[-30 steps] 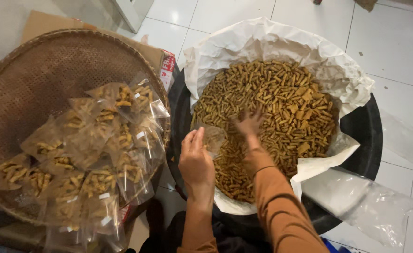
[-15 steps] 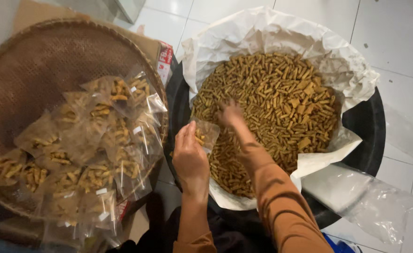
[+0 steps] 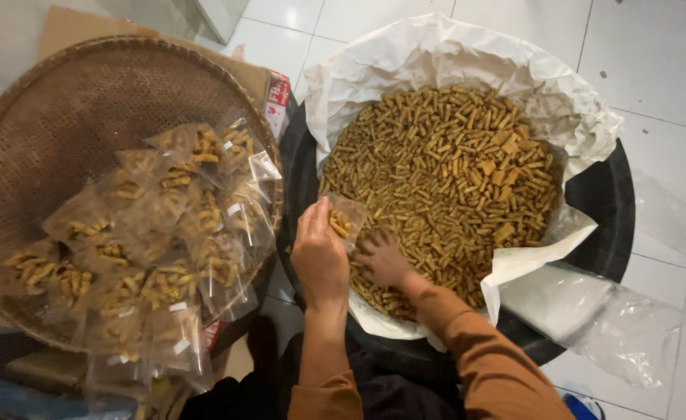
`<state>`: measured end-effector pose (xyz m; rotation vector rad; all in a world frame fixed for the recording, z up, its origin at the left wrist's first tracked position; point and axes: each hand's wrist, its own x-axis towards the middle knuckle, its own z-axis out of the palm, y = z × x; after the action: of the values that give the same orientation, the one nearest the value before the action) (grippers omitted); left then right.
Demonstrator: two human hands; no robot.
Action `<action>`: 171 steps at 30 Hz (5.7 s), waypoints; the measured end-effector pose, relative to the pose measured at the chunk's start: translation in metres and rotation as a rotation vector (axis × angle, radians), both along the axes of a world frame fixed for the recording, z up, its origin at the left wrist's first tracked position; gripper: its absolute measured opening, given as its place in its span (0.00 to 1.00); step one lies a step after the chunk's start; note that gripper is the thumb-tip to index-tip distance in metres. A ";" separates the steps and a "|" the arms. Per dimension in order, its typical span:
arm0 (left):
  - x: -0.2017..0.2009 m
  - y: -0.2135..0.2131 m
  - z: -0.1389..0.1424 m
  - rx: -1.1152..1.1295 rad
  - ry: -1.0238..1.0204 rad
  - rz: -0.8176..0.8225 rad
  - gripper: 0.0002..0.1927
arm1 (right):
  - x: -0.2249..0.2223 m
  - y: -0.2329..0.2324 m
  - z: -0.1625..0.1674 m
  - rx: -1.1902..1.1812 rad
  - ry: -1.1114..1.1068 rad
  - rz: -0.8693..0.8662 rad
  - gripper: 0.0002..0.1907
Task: The person sits on the floor and fills clear plastic bags with fried snack pieces taken by hand from a large paper-lined basin, then places the filled bags into a woven basket beside them. They repeat this filling and bagging cycle continuously, with a weighing scale and a bag sealer visible nearby.
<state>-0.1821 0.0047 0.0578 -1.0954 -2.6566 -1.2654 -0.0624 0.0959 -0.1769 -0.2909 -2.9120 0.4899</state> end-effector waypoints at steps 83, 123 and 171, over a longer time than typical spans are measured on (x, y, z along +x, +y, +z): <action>0.042 0.013 0.008 0.070 -0.184 -0.092 0.24 | 0.039 0.067 0.039 -0.548 -0.045 -1.165 0.37; 0.062 0.015 -0.047 0.046 -0.158 -0.196 0.22 | 0.097 0.039 0.155 -2.052 1.273 0.087 0.22; 0.128 -0.056 -0.057 0.752 -1.331 0.313 0.24 | 0.093 -0.041 0.296 0.303 0.317 -0.286 0.05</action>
<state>-0.0538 -0.0513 0.0004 0.4597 -2.0831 -3.1670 0.0304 0.0551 0.1194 -0.5211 -2.5310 0.0421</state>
